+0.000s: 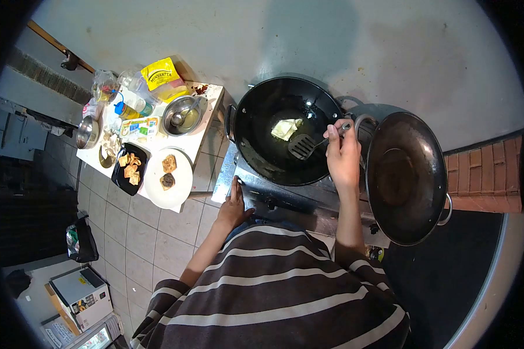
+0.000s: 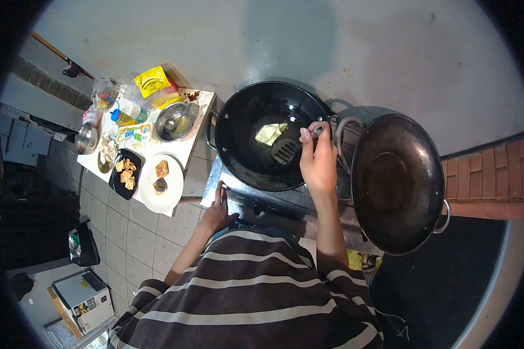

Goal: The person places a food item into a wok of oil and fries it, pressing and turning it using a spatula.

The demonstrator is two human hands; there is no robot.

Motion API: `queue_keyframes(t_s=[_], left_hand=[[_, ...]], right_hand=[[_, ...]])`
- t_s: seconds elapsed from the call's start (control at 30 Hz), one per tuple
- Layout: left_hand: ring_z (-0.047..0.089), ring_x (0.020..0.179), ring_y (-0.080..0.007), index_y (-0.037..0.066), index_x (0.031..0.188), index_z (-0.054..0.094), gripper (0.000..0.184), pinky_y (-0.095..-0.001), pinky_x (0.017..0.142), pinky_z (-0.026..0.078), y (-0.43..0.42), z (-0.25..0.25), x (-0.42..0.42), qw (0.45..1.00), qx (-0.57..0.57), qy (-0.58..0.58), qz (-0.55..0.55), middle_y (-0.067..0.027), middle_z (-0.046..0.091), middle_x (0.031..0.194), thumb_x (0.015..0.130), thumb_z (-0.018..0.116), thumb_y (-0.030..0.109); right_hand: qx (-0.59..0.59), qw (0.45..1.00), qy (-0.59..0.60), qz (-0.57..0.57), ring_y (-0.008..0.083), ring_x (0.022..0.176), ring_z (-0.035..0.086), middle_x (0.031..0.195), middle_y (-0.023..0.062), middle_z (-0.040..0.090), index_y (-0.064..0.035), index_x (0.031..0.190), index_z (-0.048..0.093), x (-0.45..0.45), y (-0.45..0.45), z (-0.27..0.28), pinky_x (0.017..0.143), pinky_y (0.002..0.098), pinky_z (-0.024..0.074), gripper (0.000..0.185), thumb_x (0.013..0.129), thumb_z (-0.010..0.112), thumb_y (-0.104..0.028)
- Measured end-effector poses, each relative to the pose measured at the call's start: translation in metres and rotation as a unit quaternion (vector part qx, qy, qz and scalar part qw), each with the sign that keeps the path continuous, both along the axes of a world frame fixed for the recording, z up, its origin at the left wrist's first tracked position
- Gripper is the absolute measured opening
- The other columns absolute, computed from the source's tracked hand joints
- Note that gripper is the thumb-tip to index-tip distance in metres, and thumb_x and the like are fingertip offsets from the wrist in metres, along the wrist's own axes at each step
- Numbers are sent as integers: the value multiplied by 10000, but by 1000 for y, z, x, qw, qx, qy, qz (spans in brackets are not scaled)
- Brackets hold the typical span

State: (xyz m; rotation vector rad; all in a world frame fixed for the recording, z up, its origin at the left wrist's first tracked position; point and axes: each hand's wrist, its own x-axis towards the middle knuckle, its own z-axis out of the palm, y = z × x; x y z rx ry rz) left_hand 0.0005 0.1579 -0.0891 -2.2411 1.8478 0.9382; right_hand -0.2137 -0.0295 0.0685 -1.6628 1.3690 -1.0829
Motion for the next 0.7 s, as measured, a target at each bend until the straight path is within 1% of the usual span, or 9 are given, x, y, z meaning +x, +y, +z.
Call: queue_keyframes(t_s=[0.17, 0.27, 0.37, 0.4, 0.43, 0.53, 0.57, 0.63, 0.7], left_hand=[[507, 1198, -446, -98, 1462, 97, 1026, -418, 1008, 449, -2, 3, -2, 1000, 14, 6, 12, -251, -63, 1551, 812, 679, 442], [504, 1196, -454, -98, 1460, 94, 1026, -423, 1011, 448, 0, 2, 0, 1000, 4, 16, 12, -225, -59, 1558, 807, 690, 422], [498, 1195, -466, -98, 1456, 108, 1014, -434, 998, 460, -1, 13, -1, 999, 6, 29, 27, -197, -34, 1564, 803, 700, 402], [500, 1200, -445, -106, 1438, 178, 950, -438, 975, 480, 0, 13, -1, 999, -7, 24, 32, -182, 10, 1563, 806, 702, 371], [500, 1200, -445, -106, 1438, 178, 950, -438, 975, 480, 1, 14, 0, 999, -6, 22, 43, -182, 10, 1563, 806, 702, 371], [520, 1197, -381, -118, 1392, 283, 827, -432, 968, 480, 7, 18, 10, 993, -89, 76, 27, -189, 110, 1540, 835, 664, 360], [522, 1187, -389, -78, 1410, 286, 784, -442, 966, 475, 8, 18, 14, 986, -116, 116, 42, -183, 150, 1527, 865, 632, 367], [520, 1157, -446, 13, 1440, 266, 703, -468, 969, 461, 11, 34, 17, 978, -83, 170, 90, -178, 151, 1519, 914, 585, 352], [512, 1171, -436, 25, 1437, 278, 678, -461, 981, 455, 18, 40, 19, 974, -108, 165, 107, -178, 174, 1509, 925, 571, 359]], right_hand=[[4, 998, 56, 15, 309, 728, 642, 769, 167, 626, -23, 980, 474, -2, -1, 5, 680, 374, 488, 163, 974, 525, -177], [-6, 1000, -12, 7, 313, 719, 638, 763, 163, 624, -26, 969, 478, -1, -1, -5, 676, 379, 485, 167, 972, 530, -185], [-6, 1000, 12, -7, 303, 722, 641, 764, 157, 627, -30, 962, 485, 0, 2, -2, 681, 378, 486, 166, 971, 534, -188], [-9, 1000, 12, -3, 293, 725, 644, 768, 150, 633, -34, 956, 487, 0, 4, 0, 684, 372, 486, 160, 970, 535, -186], [-46, 998, 42, -9, 269, 730, 645, 766, 136, 629, -36, 964, 492, 2, 6, 3, 687, 361, 486, 149, 970, 536, -178], [-52, 999, 14, 1, 222, 734, 632, 769, 129, 614, -31, 975, 499, 4, 11, 4, 695, 347, 485, 125, 969, 533, -151], [-53, 999, 10, 2, 212, 729, 628, 765, 123, 607, -25, 970, 494, 4, 10, 2, 695, 341, 485, 120, 972, 525, -141], [-100, 995, 6, 17, 200, 722, 624, 756, 113, 600, -19, 965, 492, 5, 9, -4, 693, 332, 485, 119, 975, 519, -134], [-76, 997, 14, 14, 188, 714, 620, 752, 114, 597, -16, 960, 493, 8, 12, -1, 690, 324, 484, 116, 975, 519, -128]])
